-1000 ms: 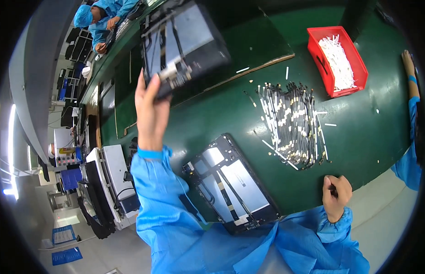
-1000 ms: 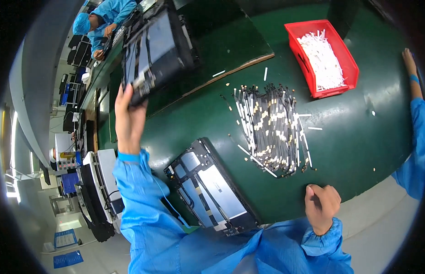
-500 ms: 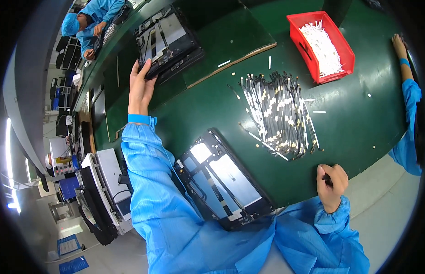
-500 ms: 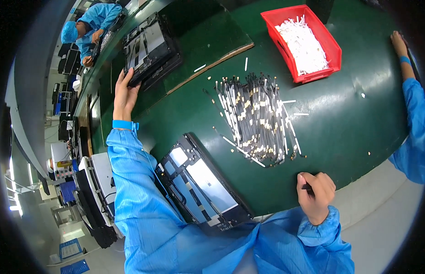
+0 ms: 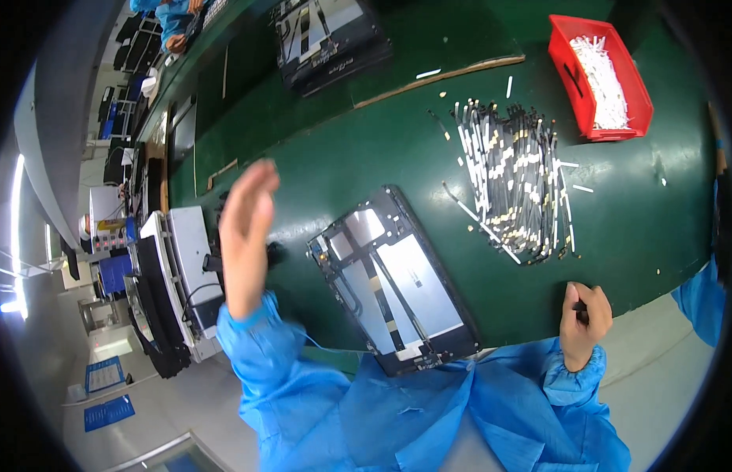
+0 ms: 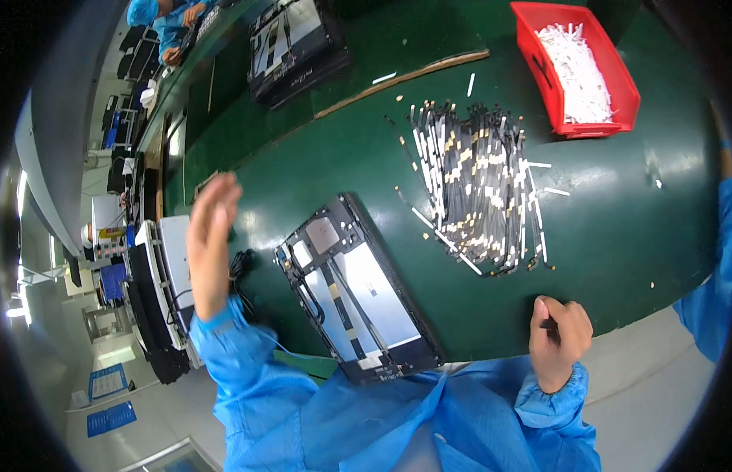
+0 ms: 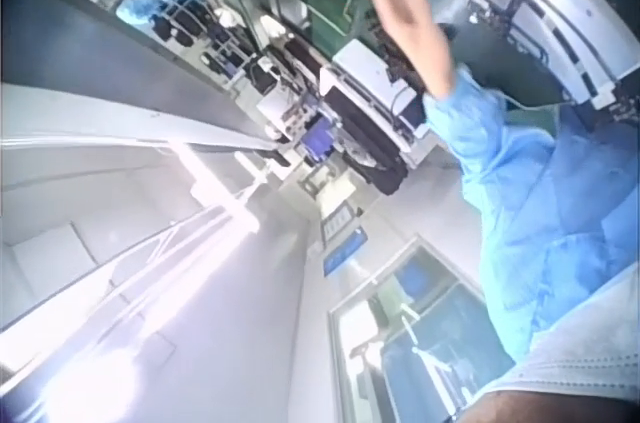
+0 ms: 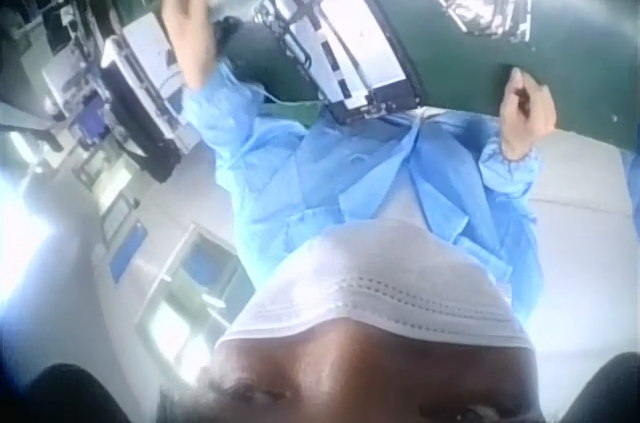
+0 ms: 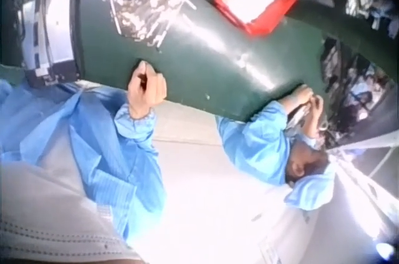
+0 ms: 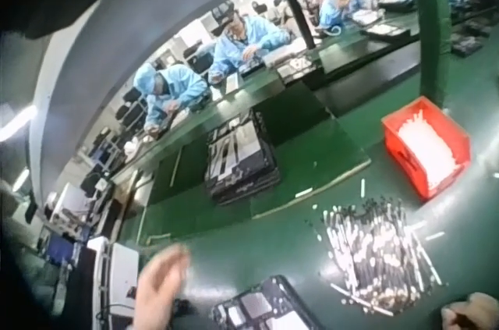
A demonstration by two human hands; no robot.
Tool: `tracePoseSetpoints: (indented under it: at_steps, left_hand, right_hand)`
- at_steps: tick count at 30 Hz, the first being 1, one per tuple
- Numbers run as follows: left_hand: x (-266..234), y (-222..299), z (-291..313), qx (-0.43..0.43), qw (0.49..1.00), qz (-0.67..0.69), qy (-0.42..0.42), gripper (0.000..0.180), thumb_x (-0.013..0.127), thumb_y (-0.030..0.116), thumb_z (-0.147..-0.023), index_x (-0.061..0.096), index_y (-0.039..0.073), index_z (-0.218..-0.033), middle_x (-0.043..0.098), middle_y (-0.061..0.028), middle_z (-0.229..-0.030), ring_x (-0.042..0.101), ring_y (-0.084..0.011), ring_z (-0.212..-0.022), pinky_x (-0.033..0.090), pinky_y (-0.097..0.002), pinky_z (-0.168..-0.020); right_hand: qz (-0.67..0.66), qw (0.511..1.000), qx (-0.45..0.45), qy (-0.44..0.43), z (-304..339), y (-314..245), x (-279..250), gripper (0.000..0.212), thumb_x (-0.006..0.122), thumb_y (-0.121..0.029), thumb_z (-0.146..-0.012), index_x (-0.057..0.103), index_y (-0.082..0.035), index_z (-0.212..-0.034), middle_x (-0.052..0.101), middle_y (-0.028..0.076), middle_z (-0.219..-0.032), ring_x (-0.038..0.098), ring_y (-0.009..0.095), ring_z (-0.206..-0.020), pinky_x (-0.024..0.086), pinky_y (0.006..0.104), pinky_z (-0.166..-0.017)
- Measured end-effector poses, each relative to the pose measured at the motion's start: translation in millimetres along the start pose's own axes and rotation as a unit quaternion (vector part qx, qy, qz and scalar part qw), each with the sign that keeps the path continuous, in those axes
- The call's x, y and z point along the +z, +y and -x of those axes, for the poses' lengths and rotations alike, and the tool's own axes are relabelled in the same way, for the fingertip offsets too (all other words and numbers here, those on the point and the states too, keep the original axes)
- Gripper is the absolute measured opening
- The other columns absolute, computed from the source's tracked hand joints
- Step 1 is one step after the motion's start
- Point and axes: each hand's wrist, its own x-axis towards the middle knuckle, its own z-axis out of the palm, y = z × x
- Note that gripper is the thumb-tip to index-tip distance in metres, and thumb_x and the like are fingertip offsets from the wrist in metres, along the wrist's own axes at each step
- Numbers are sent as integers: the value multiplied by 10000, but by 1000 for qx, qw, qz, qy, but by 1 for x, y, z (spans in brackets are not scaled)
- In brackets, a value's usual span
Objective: The person installs ribbon cables and internal components into a tablet housing, securing them with adhesive strips using a spudger.
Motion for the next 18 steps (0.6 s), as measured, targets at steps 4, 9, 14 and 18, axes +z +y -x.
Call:
tracePoseSetpoints:
  at_steps: [4, 9, 14, 18]
  left_hand:
    - [21, -27, 115, -99, 993, -4, 57, 448, 526, 103, -888, 436, -6, -1313, 448, -130, -1354, 392, -239, -1280, 262, -347, -1069]
    - [75, -30, 207, -162, 980, -78, 86, 538, 552, 68, -832, 404, 11, -1346, 313, -162, -1441, 206, -314, -1374, 177, -395, -1099]
    - [97, -31, 226, -143, 981, -73, 109, 597, 596, 130, -822, 380, 7, -1365, 294, -176, -1450, 172, -352, -1377, 158, -424, -1100]
    - [97, -35, 221, -131, 983, -68, 112, 624, 625, 149, -810, 380, 8, -1367, 309, -182, -1440, 175, -369, -1371, 158, -431, -1095]
  right_hand:
    - [-16, 1000, 26, 0, -3, 0, 0, 50, 646, 35, -773, 618, 2, -798, 497, 63, -598, 428, 163, -481, 319, 280, -445]
    - [-33, 997, 34, -55, -12, -15, -1, 49, 646, 30, -779, 619, 6, -812, 524, 65, -620, 456, 167, -487, 339, 272, -450]
    - [-42, 990, -51, -126, -36, -54, 0, 111, 677, -3, -758, 613, -2, -849, 565, 93, -644, 516, 231, -506, 381, 314, -458]
    - [71, 956, -104, -266, -64, -74, 27, 188, 684, -135, -772, 572, -25, -875, 598, 145, -673, 577, 309, -569, 433, 388, -500]
